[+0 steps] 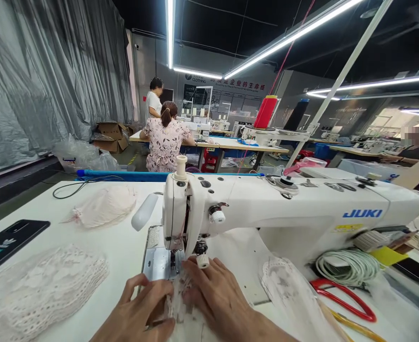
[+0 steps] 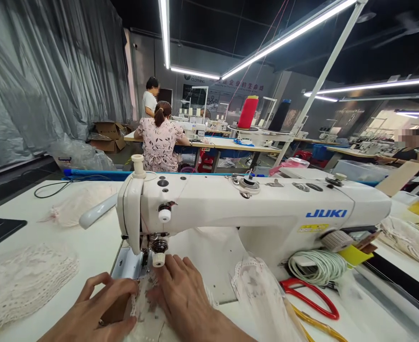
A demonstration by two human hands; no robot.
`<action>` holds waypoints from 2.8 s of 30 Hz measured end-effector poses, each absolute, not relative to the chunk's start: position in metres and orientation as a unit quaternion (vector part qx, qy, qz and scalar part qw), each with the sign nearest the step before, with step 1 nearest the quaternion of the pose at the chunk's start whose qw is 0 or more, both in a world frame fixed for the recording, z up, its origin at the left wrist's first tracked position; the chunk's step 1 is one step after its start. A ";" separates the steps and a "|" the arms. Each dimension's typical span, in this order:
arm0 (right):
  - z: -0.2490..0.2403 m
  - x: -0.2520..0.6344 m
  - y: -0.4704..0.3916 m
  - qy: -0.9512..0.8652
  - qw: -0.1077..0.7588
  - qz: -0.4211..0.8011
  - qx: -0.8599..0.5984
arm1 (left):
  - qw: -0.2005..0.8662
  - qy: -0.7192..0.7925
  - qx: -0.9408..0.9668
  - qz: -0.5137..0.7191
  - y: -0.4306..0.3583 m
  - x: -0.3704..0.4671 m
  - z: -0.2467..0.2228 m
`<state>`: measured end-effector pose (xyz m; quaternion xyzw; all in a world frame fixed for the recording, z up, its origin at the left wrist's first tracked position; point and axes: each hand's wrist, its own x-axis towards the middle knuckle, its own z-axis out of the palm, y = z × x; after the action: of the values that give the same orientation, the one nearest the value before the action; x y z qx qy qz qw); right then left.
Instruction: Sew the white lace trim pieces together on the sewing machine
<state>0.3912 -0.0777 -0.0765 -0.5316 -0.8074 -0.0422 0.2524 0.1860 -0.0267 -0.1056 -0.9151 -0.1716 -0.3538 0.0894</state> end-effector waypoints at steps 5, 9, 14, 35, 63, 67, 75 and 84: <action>-0.077 0.388 -0.070 -0.802 0.247 0.009 -0.544 | 0.073 -0.244 -0.913 -0.318 -0.024 0.184 -0.120; -0.078 0.387 -0.067 -0.795 0.253 0.050 -0.549 | 0.048 -0.298 -0.902 -0.307 -0.022 0.186 -0.130; -0.080 0.386 -0.068 -0.782 0.261 0.070 -0.561 | 0.097 -0.216 -0.906 -0.352 -0.021 0.185 -0.126; -0.075 0.381 -0.058 -0.781 0.201 0.017 -0.590 | 0.086 -0.197 -0.888 -0.407 -0.030 0.194 -0.112; -0.077 0.394 -0.092 -0.842 0.190 -0.133 -0.488 | 0.059 -0.147 -0.877 -0.453 -0.018 0.200 -0.115; -0.081 0.392 -0.077 -0.820 0.188 -0.151 -0.519 | 0.066 -0.102 -0.918 -0.378 -0.005 0.190 -0.099; -0.089 0.393 -0.052 -0.787 0.231 -0.189 -0.540 | -0.009 -0.142 -0.944 -0.297 0.016 0.186 -0.078; -0.084 0.391 -0.050 -0.782 0.235 -0.200 -0.541 | -0.005 -0.158 -0.943 -0.292 0.020 0.187 -0.075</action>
<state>0.3906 -0.0504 -0.0840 -0.5413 -0.7821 -0.1997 0.2354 0.1872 0.0204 -0.0750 -0.9433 -0.1576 -0.2922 -0.0046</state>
